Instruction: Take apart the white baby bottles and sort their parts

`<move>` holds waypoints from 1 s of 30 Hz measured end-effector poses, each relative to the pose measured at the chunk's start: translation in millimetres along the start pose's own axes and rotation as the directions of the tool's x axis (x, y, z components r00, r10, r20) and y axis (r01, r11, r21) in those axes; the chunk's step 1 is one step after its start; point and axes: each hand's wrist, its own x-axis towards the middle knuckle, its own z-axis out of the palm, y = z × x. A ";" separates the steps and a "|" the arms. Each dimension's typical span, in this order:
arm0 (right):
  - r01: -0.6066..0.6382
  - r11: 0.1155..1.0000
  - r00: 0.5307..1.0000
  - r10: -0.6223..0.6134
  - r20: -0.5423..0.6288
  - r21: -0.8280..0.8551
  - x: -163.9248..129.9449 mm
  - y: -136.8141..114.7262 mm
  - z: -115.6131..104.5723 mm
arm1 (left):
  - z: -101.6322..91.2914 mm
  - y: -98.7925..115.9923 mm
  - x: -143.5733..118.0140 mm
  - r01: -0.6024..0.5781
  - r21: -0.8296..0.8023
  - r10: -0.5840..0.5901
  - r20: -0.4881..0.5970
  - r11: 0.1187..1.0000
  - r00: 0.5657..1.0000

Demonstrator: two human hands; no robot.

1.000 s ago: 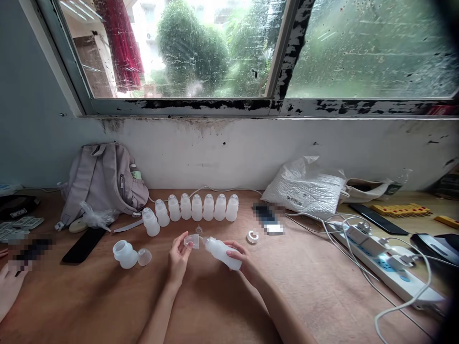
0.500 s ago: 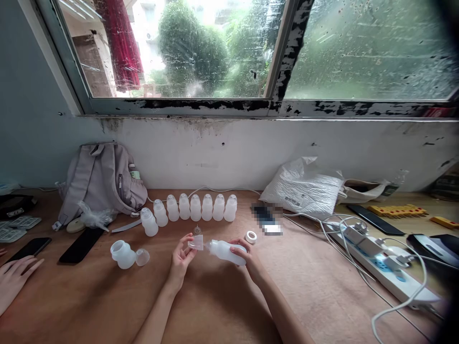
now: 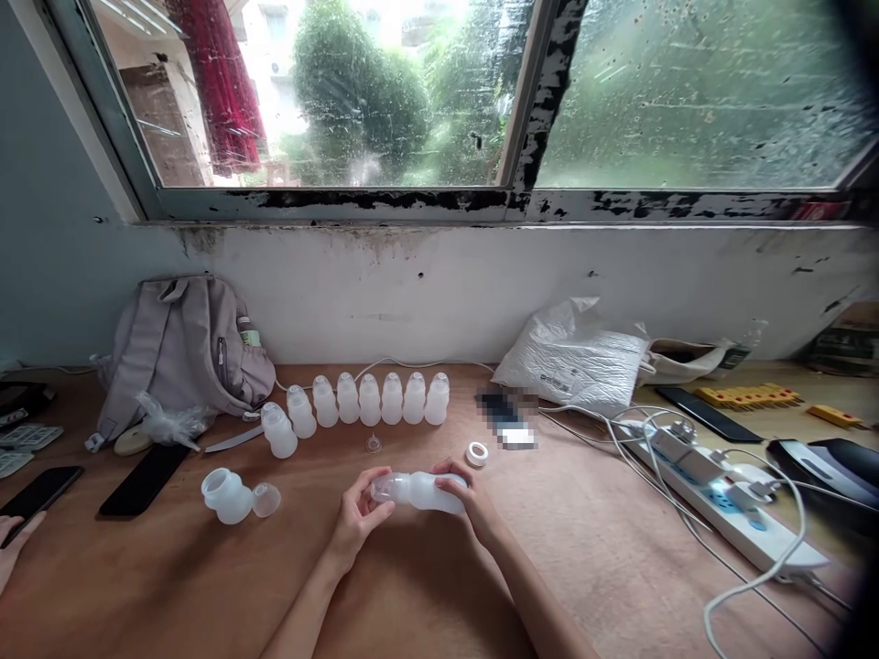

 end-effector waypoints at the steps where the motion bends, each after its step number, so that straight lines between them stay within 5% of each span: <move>1: 0.006 1.000 1.000 -0.006 -0.004 -0.003 0.4 1.5 -0.2 | -1.1 -0.2 0.4 0.015 0.026 -0.015 0.012 1.000 1.000; 22: 0.168 0.983 0.980 -0.175 -0.097 -0.069 -2.0 21.6 9.4 | 0.5 -21.9 -2.3 0.017 0.078 -0.017 -0.005 0.997 1.000; 30: 0.184 0.983 0.971 -0.186 -0.147 -0.029 -5.9 20.4 24.1 | 1.3 -2.8 3.6 0.041 -0.010 -0.042 -0.067 0.999 0.997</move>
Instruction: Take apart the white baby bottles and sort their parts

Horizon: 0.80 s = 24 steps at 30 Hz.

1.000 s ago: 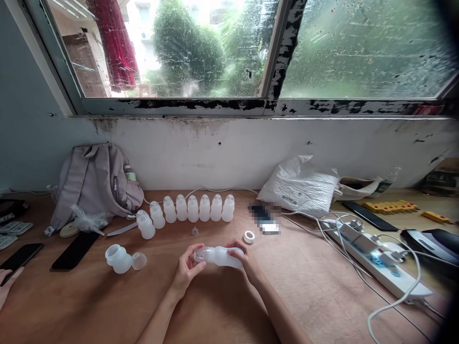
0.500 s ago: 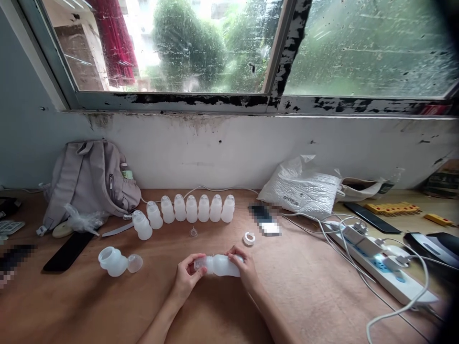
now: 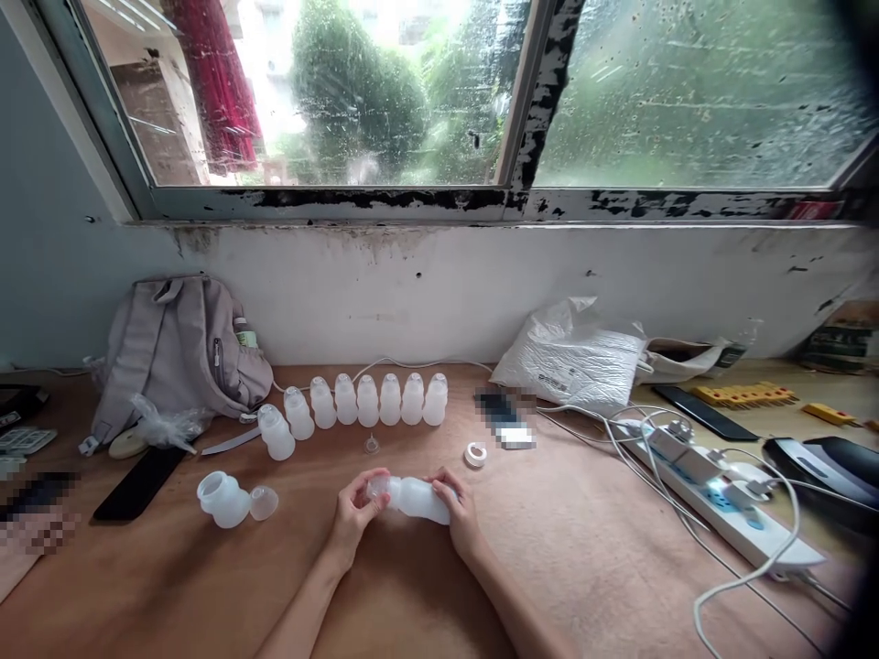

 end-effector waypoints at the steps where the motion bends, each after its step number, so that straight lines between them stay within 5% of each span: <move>1: -0.003 1.000 1.000 0.003 0.014 0.010 -1.3 -1.7 3.1 | 0.1 3.6 1.2 0.011 -0.038 -0.012 -0.028 0.999 1.000; 6: -0.031 0.996 0.990 0.019 0.141 0.081 -6.2 -3.6 14.5 | -19.0 39.6 2.6 -0.073 0.036 0.079 -0.199 0.997 0.977; 10: -0.072 0.994 0.982 0.057 0.178 0.081 -4.9 3.5 15.3 | -63.4 101.2 -4.4 -0.208 0.282 0.292 -0.298 0.937 0.909; 14: -0.049 0.998 0.978 0.053 0.203 -0.024 -3.7 8.9 14.9 | -114.1 150.2 -4.6 -0.162 0.602 0.389 -0.267 0.782 0.882; 20: 0.025 0.992 0.975 0.003 0.223 -0.122 -3.2 14.5 15.9 | -169.8 137.8 22.4 0.052 0.933 0.418 -0.209 0.356 0.884; 24: 0.029 0.989 0.974 0.004 0.225 -0.144 -2.9 15.2 15.8 | -183.4 117.3 31.6 0.106 0.935 0.311 -0.218 0.340 0.925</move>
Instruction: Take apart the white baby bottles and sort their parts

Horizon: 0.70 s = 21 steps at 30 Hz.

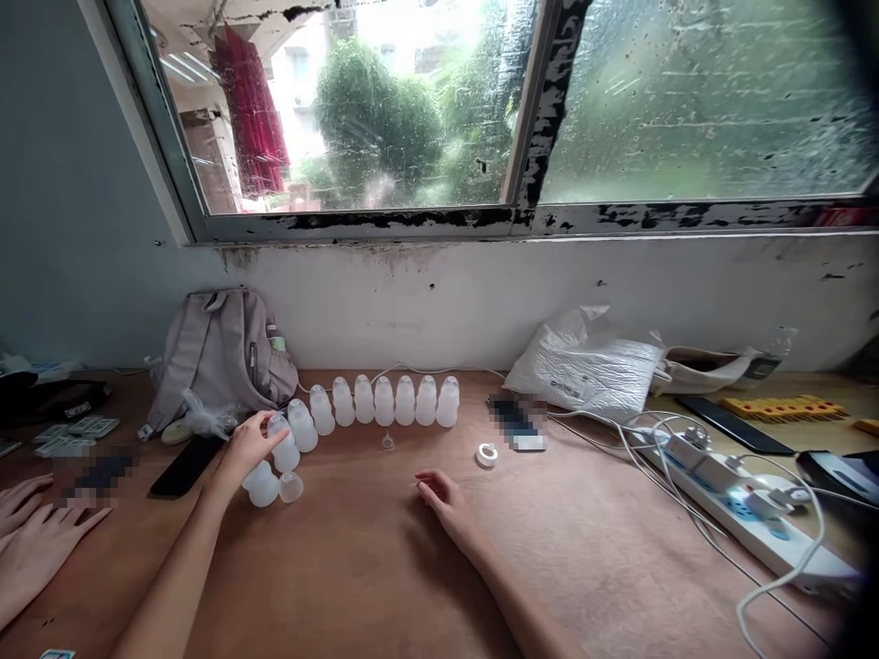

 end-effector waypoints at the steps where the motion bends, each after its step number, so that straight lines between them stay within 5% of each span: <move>1: 0.000 1.000 1.000 0.000 0.001 -0.002 -0.1 -0.2 0.0 | 1.9 -1.7 -0.3 0.013 -0.020 -0.013 0.007 1.000 1.000; 6: 0.003 1.000 1.000 -0.002 0.011 -0.009 -0.4 -1.8 0.3 | 3.0 -1.1 -2.9 0.035 -0.011 -0.035 -0.005 0.999 0.999; 12: -0.003 1.000 1.000 0.003 0.010 -0.019 -0.3 -5.1 0.2 | -0.3 9.4 -8.8 -0.073 0.115 0.083 -0.085 0.991 0.993; 16: 0.017 0.999 1.000 -0.017 -0.004 -0.051 -1.2 -6.6 -0.4 | 0.8 33.2 -23.3 -0.243 0.157 0.285 -0.356 0.957 0.890; 18: 0.034 0.996 0.999 -0.035 -0.013 -0.077 -1.8 -5.3 0.4 | 14.1 51.5 -34.6 -0.339 0.097 0.347 -0.426 0.936 0.836; 21: 0.076 0.983 0.995 -0.086 -0.052 -0.169 -1.2 0.1 1.3 | 59.3 78.3 -50.3 -0.436 -0.090 0.394 -0.295 0.895 0.870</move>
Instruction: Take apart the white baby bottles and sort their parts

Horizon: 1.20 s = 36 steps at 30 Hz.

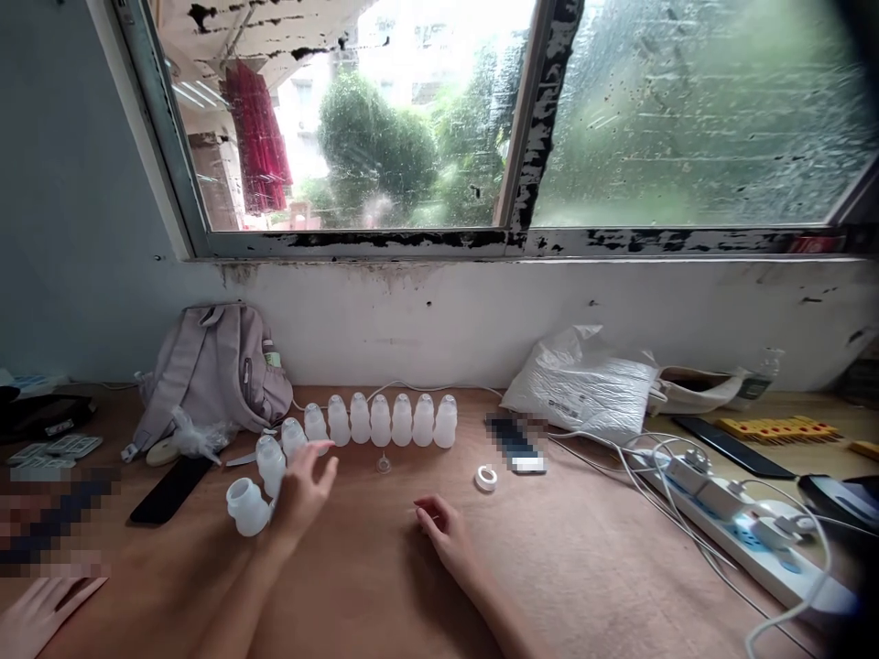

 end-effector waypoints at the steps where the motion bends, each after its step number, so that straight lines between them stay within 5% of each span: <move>1: 0.024 0.998 0.999 -0.026 -0.027 -0.065 0.7 2.8 -0.5 | 20.1 5.5 -6.3 0.009 -0.047 -0.006 0.065 0.999 0.998; 5: 0.056 0.878 0.956 -0.185 -0.229 -0.476 9.3 19.1 -15.9 | 101.4 6.4 -24.2 0.147 -0.111 -0.135 0.114 0.983 0.984; 7: -0.089 0.774 0.901 -0.206 -0.382 -0.626 16.2 30.1 -31.5 | 129.9 -0.5 -25.5 0.222 -0.095 -0.213 0.094 0.970 0.973; 10: -0.367 0.671 0.829 -0.078 -0.554 -0.644 25.8 48.6 -56.3 | 149.9 -7.5 -21.2 0.261 -0.079 -0.253 0.095 0.962 0.963; 13: -0.393 0.679 0.868 0.050 -0.495 -0.620 30.8 63.9 -72.4 | 150.5 -1.9 -18.6 0.212 -0.114 -0.196 0.141 0.971 0.971; 16: -0.248 0.815 0.927 0.043 -0.373 -0.523 31.5 66.9 -74.2 | 143.8 16.0 -24.4 0.160 -0.163 -0.130 0.182 0.974 0.975; 19: -0.126 0.960 0.949 0.043 -0.312 -0.249 28.8 55.2 -62.2 | 136.5 38.3 -36.4 0.090 -0.182 -0.051 0.204 0.979 0.978; 23: -0.091 0.996 0.974 0.085 -0.209 -0.015 19.4 31.6 -36.3 | 130.9 57.5 -47.4 0.030 -0.155 0.016 0.287 0.987 0.958; 29: 0.031 0.982 0.996 -0.045 -0.071 -0.187 9.6 21.7 -12.9 | 132.5 47.7 -45.4 0.193 -0.281 -0.063 0.413 0.940 0.909; 34: 0.030 0.910 1.000 -0.030 0.006 -0.414 12.1 29.9 -8.0 | 133.1 33.0 -45.0 0.412 -0.505 -0.215 0.403 0.758 0.890; 36: 0.031 0.888 0.999 -0.016 0.037 -0.459 12.3 31.3 -7.0 | 131.4 34.3 -45.2 0.435 -0.495 -0.257 0.387 0.752 0.885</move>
